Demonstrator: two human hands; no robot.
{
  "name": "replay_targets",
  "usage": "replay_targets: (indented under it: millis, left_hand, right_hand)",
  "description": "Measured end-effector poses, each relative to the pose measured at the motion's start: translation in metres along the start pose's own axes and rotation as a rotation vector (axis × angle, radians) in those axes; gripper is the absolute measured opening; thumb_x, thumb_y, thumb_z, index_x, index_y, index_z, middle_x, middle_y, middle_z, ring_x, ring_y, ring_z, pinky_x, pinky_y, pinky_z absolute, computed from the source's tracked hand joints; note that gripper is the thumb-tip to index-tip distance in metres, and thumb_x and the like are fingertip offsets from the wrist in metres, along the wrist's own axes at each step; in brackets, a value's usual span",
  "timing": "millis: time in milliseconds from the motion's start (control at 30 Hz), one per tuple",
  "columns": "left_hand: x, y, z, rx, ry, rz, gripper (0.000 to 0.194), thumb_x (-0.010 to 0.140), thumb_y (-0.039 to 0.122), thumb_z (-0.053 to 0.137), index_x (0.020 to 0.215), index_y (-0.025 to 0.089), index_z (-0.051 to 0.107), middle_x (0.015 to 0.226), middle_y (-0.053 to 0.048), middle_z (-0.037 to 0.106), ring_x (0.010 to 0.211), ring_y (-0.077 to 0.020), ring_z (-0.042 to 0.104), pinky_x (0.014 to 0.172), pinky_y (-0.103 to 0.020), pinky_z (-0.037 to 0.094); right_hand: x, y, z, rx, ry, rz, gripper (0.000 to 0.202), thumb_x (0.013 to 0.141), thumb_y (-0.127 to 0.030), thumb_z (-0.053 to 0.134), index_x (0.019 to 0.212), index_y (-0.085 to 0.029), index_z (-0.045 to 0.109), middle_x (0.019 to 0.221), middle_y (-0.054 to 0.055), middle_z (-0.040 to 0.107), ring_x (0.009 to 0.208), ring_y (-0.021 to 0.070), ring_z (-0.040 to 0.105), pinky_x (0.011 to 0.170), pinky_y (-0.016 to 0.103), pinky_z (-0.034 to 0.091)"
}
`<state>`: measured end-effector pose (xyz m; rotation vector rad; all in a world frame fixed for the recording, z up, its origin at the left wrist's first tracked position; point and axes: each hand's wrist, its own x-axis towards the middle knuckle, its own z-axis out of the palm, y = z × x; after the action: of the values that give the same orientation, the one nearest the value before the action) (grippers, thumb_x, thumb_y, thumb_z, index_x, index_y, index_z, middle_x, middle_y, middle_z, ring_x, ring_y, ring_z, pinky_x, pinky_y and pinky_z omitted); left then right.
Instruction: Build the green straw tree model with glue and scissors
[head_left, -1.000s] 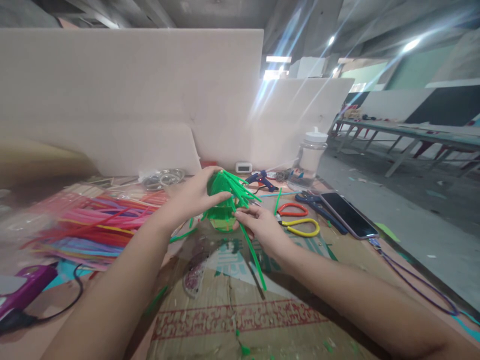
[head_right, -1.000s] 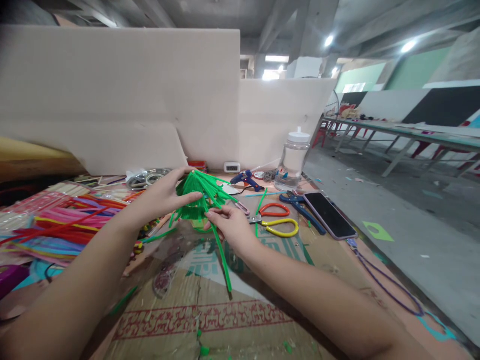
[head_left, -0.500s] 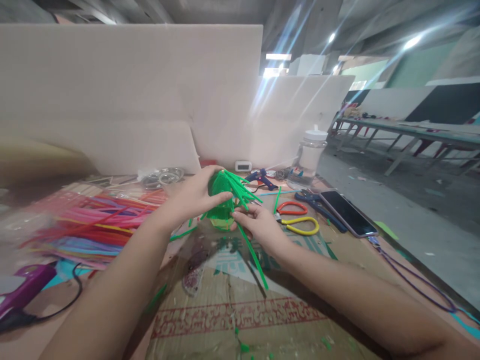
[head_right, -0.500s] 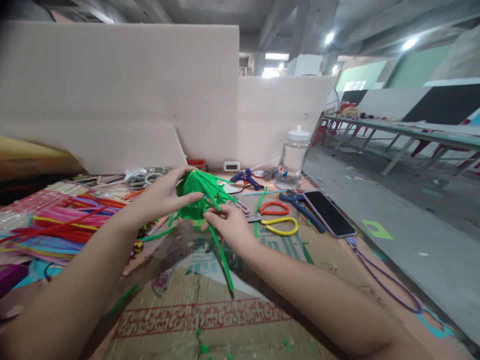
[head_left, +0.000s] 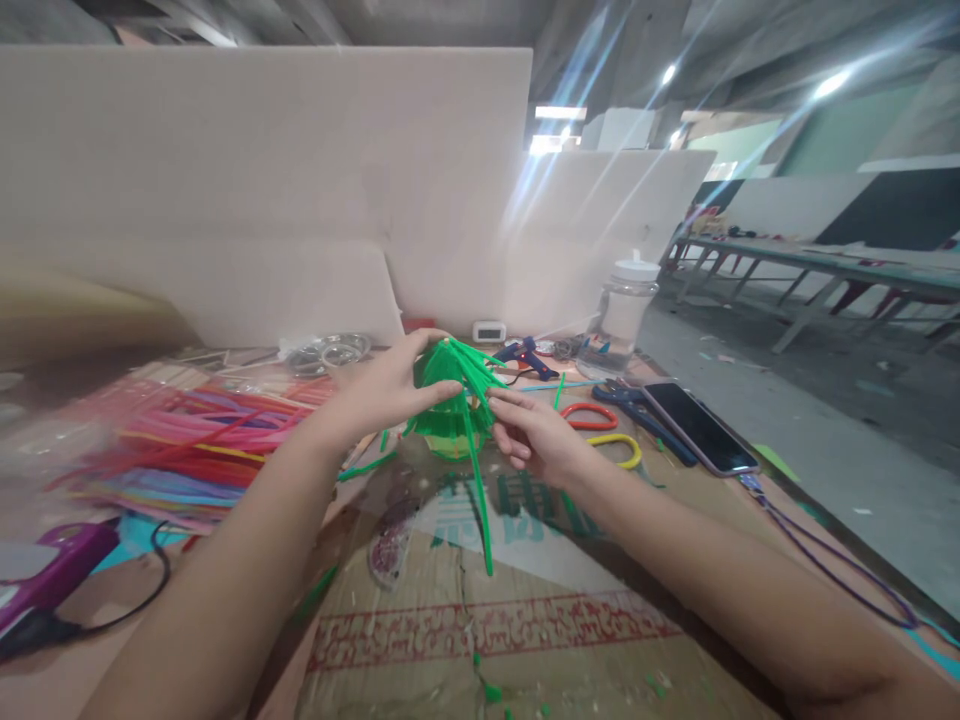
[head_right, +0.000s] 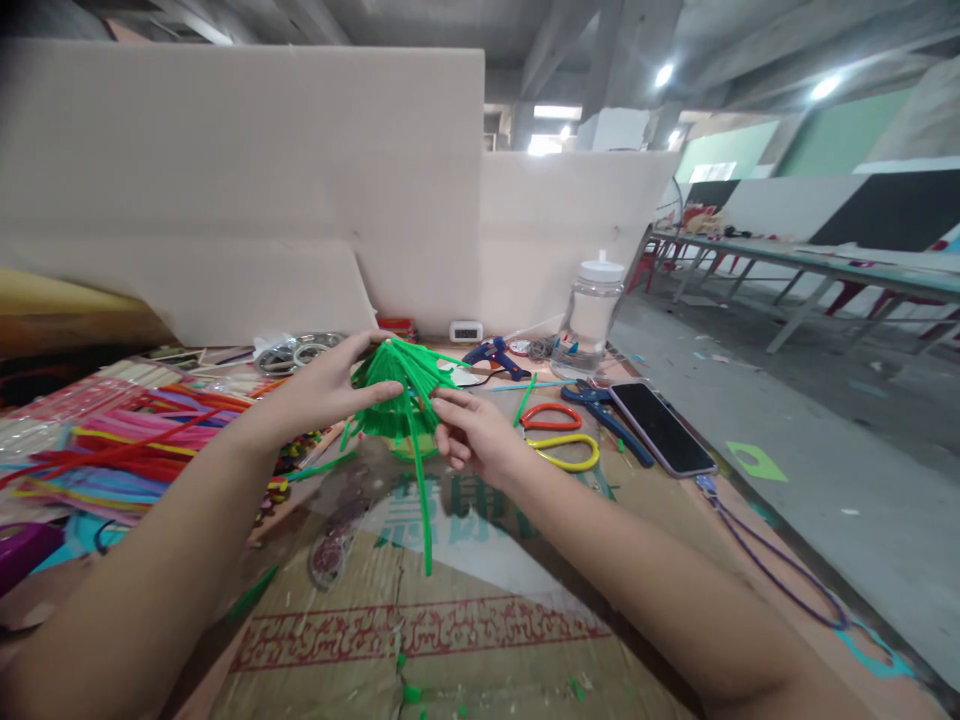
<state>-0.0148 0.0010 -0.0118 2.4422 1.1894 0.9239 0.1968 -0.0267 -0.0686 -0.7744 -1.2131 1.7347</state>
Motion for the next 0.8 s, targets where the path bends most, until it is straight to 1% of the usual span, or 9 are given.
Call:
replay_targets:
  millis: [67,133,233,333,600,800]
  left_hand:
    - [0.0,0.001,0.0,0.012,-0.006,0.013,0.059,0.084,0.05,0.062,0.132,0.019,0.046,0.13,-0.011,0.058,0.117,-0.0277,0.056,0.099,-0.042,0.045]
    - [0.0,0.002,0.0,0.029,-0.008,0.025,0.06,0.084,0.051,0.062,0.133,0.019,0.045,0.13,-0.011,0.057,0.117,-0.0277,0.056,0.099,-0.042,0.045]
    - [-0.001,0.002,0.0,0.042,-0.017,0.048,0.059,0.085,0.051,0.061,0.133,0.02,0.046,0.13,-0.01,0.058,0.117,-0.0278,0.056,0.098,-0.042,0.045]
    - [-0.001,0.002,0.0,0.023,-0.025,0.066,0.058,0.085,0.051,0.061,0.132,0.02,0.046,0.128,-0.01,0.058,0.115,-0.0269,0.057,0.097,-0.042,0.045]
    - [-0.001,0.005,-0.001,0.05,-0.037,0.047,0.06,0.084,0.05,0.063,0.132,0.02,0.046,0.129,-0.01,0.058,0.117,-0.027,0.056,0.097,-0.04,0.045]
    - [0.0,0.003,-0.001,0.051,-0.037,0.08,0.057,0.086,0.048,0.062,0.133,0.021,0.045,0.128,-0.008,0.059,0.115,-0.0248,0.057,0.096,-0.038,0.046]
  right_hand:
    - [0.001,0.001,-0.001,0.034,-0.063,0.027,0.042,0.071,-0.046,0.076,0.09,-0.023,0.046,0.041,-0.01,0.054,0.03,0.0045,0.022,0.03,0.015,0.026]
    - [0.002,0.001,-0.003,0.056,-0.117,0.038,0.04,0.074,-0.044,0.074,0.085,-0.024,0.041,0.039,-0.012,0.051,0.029,0.0048,0.02,0.029,0.015,0.024]
    - [0.003,0.001,-0.007,0.067,-0.204,0.052,0.036,0.08,-0.042,0.07,0.083,-0.025,0.038,0.036,-0.014,0.045,0.028,0.0055,0.016,0.029,0.014,0.023]
    - [0.003,0.0,-0.01,0.063,-0.281,0.069,0.034,0.083,-0.042,0.067,0.081,-0.025,0.037,0.034,-0.015,0.041,0.028,0.0061,0.015,0.029,0.015,0.022]
    - [0.003,0.0,-0.011,0.082,-0.334,0.08,0.033,0.085,-0.041,0.065,0.082,-0.025,0.036,0.034,-0.015,0.041,0.027,0.0066,0.013,0.029,0.016,0.02]
    - [0.002,0.001,-0.009,0.071,-0.288,0.065,0.035,0.084,-0.042,0.066,0.08,-0.025,0.035,0.034,-0.015,0.041,0.028,0.0065,0.014,0.03,0.015,0.022]
